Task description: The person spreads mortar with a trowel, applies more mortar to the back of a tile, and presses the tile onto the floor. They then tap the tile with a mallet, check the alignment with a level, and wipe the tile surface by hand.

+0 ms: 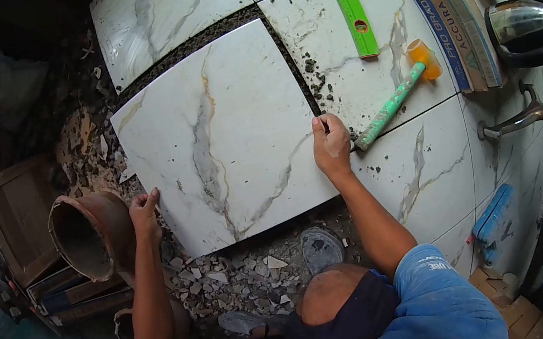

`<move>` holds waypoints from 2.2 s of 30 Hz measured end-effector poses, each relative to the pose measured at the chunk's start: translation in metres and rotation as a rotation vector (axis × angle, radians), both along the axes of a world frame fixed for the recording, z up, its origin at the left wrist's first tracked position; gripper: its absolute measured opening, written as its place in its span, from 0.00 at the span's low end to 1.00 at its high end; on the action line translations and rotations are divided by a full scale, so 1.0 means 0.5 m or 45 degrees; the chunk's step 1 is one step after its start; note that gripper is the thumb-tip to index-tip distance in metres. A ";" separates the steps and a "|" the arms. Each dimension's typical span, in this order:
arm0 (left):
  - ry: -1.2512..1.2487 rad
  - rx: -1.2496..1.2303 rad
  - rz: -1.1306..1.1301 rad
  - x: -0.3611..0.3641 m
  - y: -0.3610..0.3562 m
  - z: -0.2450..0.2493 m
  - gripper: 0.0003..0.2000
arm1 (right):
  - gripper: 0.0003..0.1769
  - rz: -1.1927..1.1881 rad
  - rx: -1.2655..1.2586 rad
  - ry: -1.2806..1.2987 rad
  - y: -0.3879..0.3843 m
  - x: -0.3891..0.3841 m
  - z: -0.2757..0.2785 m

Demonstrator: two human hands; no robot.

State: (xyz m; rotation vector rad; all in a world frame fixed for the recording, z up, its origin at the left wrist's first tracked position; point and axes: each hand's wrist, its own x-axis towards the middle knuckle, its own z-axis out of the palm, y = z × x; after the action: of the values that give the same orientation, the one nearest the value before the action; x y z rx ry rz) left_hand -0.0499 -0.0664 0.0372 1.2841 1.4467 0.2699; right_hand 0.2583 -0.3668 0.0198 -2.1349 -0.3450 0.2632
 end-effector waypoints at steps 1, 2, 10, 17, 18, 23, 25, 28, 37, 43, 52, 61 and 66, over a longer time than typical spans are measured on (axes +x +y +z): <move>-0.002 -0.006 0.009 0.003 -0.004 0.004 0.13 | 0.13 -0.011 -0.026 0.022 0.000 0.002 0.007; -0.045 -0.013 0.012 0.000 -0.003 -0.002 0.14 | 0.13 -0.014 -0.028 0.023 0.000 0.003 0.010; -0.046 0.001 0.028 0.031 0.011 -0.033 0.14 | 0.13 -0.030 -0.069 -0.097 0.018 0.034 -0.001; -0.031 0.052 -0.053 0.065 0.025 -0.037 0.14 | 0.12 -0.033 -0.145 -0.105 0.024 0.056 -0.022; -0.049 0.060 -0.050 0.072 0.025 -0.040 0.14 | 0.12 -0.047 -0.142 -0.136 0.028 0.060 -0.022; 0.027 0.097 -0.068 0.082 0.036 -0.059 0.15 | 0.12 -0.031 -0.171 -0.124 0.049 0.078 -0.022; 0.048 0.124 -0.071 0.092 0.035 -0.056 0.15 | 0.12 -0.022 -0.179 -0.115 0.056 0.084 -0.023; 0.056 0.141 -0.068 0.096 0.038 -0.063 0.15 | 0.12 -0.010 -0.173 -0.154 0.066 0.090 -0.028; 0.038 0.168 -0.065 0.100 0.029 -0.057 0.16 | 0.12 -0.007 -0.209 -0.160 0.056 0.085 -0.022; -0.067 0.123 -0.012 0.054 -0.025 -0.039 0.15 | 0.14 -0.042 -0.025 -0.093 0.006 0.043 0.050; -0.792 -0.064 0.510 0.028 -0.224 0.029 0.12 | 0.19 0.414 0.035 -0.488 0.019 0.027 0.496; -1.787 -0.334 0.579 0.214 -0.356 0.198 0.08 | 0.23 0.941 -0.127 -1.580 0.077 -0.060 1.005; -1.336 -0.159 -0.204 0.122 -0.343 0.466 0.12 | 0.21 1.088 -0.362 -2.085 0.167 -0.271 1.277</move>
State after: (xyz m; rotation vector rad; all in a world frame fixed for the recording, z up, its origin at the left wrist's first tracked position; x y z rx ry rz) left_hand 0.0109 -0.2381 0.2702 0.9021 0.4526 0.6190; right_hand 0.1226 -0.2831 0.6583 -1.8379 -2.2072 -1.1127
